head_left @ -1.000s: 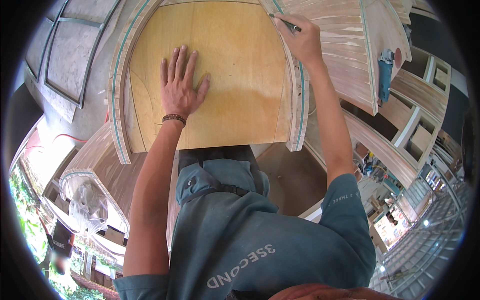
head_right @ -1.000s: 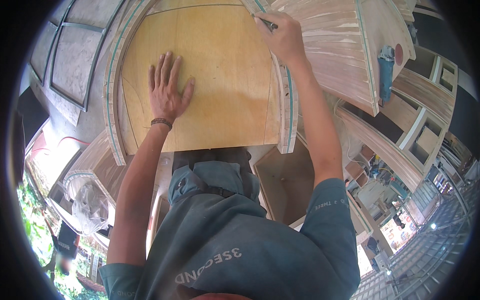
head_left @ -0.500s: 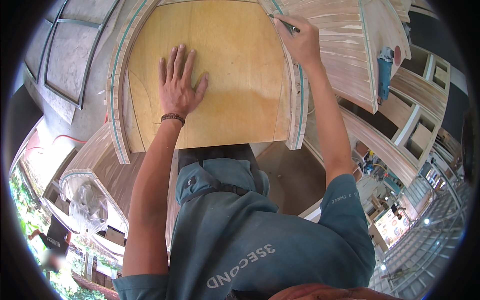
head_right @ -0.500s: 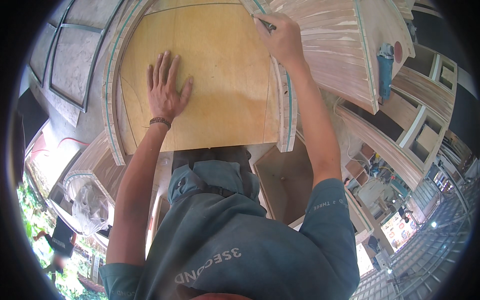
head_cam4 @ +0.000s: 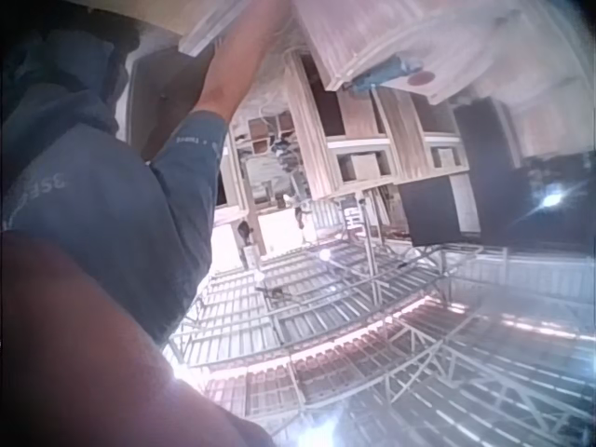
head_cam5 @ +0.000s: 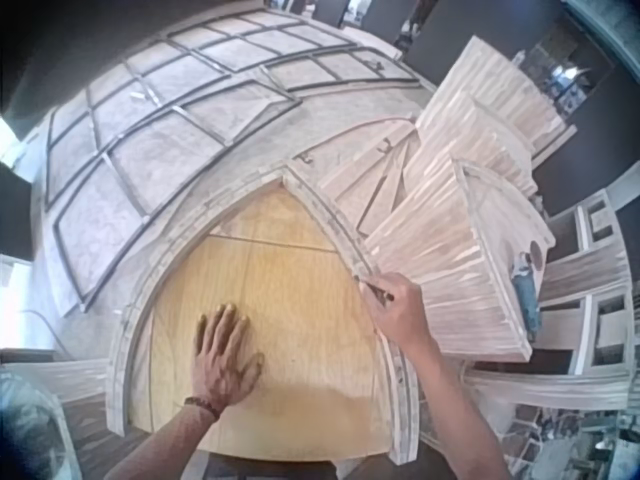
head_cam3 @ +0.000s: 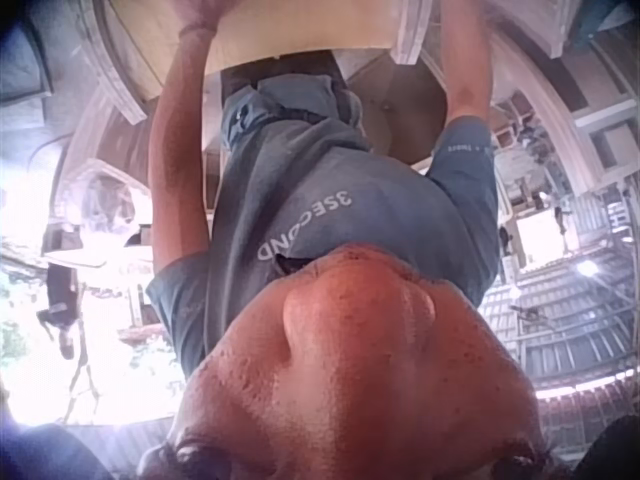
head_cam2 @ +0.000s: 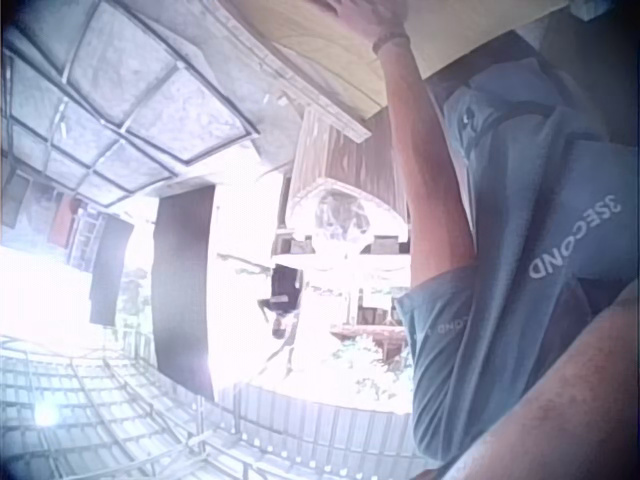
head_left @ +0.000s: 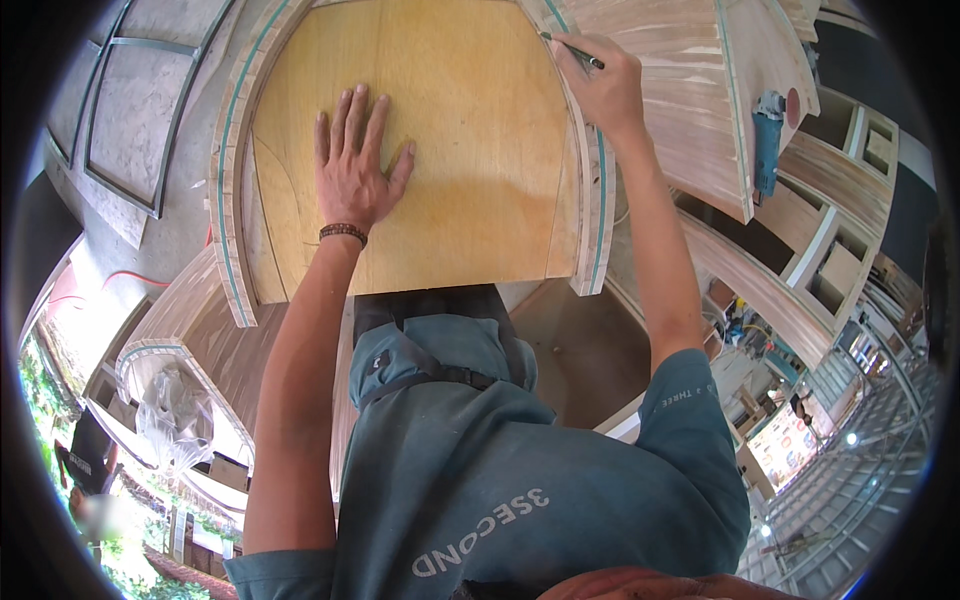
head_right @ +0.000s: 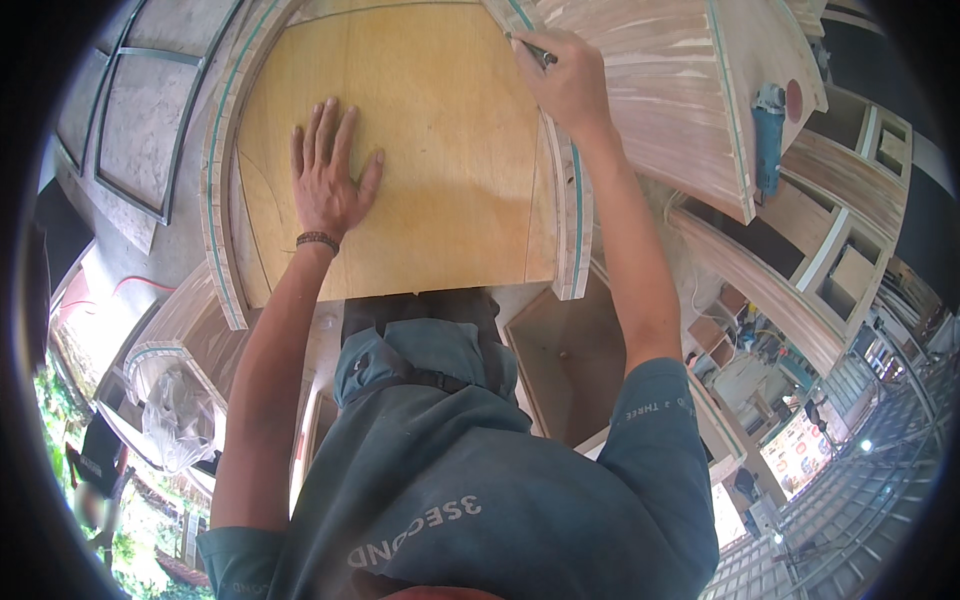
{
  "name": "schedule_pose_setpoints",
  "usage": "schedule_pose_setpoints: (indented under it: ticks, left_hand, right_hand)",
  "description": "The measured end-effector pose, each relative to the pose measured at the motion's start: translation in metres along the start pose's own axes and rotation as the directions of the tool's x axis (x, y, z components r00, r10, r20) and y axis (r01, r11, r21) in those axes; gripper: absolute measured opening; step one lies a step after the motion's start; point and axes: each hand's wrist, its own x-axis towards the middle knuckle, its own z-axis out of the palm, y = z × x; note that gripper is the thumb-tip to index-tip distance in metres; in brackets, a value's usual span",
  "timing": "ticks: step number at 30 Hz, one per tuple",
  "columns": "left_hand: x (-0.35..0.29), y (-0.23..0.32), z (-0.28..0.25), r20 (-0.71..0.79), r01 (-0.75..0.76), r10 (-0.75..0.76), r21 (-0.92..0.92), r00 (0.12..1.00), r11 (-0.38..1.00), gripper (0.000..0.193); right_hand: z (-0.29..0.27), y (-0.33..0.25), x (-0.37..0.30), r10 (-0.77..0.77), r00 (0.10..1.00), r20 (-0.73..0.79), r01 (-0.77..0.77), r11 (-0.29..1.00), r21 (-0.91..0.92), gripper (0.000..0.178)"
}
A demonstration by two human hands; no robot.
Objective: The person positions a curved wooden panel on a workbench, marks its edges with a pen, and sands the surface and edges using a handheld electric sander. The person handles the panel and the sander throughout the task.
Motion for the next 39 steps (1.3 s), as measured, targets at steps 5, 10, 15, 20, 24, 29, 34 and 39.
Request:
schedule_pose_setpoints:
  ticks: [5, 10, 15, 20, 24, 29, 34, 39]
  left_hand:
    - [-0.001, 0.001, -0.002, -0.001, 0.007, -0.007, 0.001, 1.000, 1.000, 0.064]
    - [0.000, 0.002, -0.001, -0.019, -0.011, 0.011, -0.012, 1.000, 1.000, 0.062]
    - [0.000, 0.002, -0.002, -0.019, -0.015, 0.015, -0.001, 1.000, 1.000, 0.063]
    - [0.000, 0.001, -0.001, -0.007, -0.013, 0.013, 0.021, 1.000, 1.000, 0.064]
    - [-0.001, 0.000, 0.001, 0.006, -0.015, 0.015, 0.035, 1.000, 0.999, 0.065]
    - [-0.002, -0.001, 0.000, 0.014, -0.015, 0.014, 0.045, 1.000, 0.999, 0.065]
    - [-0.002, -0.001, 0.002, 0.013, -0.008, 0.008, 0.050, 1.000, 0.999, 0.064]
    - [-0.001, 0.000, 0.001, 0.010, -0.015, 0.015, 0.055, 1.000, 0.998, 0.064]
  right_hand:
    - [-0.007, -0.003, -0.009, 0.041, 0.998, 0.041, -0.039, 0.998, -0.041, 0.021]
    - [-0.004, -0.002, -0.016, 0.054, 0.998, -0.016, -0.053, 0.998, 0.038, 0.022]
    - [-0.006, -0.007, -0.015, 0.069, 0.998, 0.002, -0.069, 0.997, 0.021, 0.023]
    - [-0.010, -0.006, -0.024, 0.095, 0.995, 0.028, -0.094, 0.995, -0.030, 0.023]
    - [-0.007, -0.007, -0.025, 0.041, 0.999, -0.031, -0.041, 0.999, 0.010, 0.022]
    - [-0.007, -0.008, -0.027, 0.038, 0.999, -0.032, -0.038, 0.999, -0.015, 0.022]
    - [-0.013, -0.014, -0.035, 0.091, 0.996, -0.010, -0.091, 0.996, -0.016, 0.022]
    - [-0.008, -0.008, -0.036, 0.062, 0.997, -0.039, -0.061, 0.998, 0.011, 0.022]
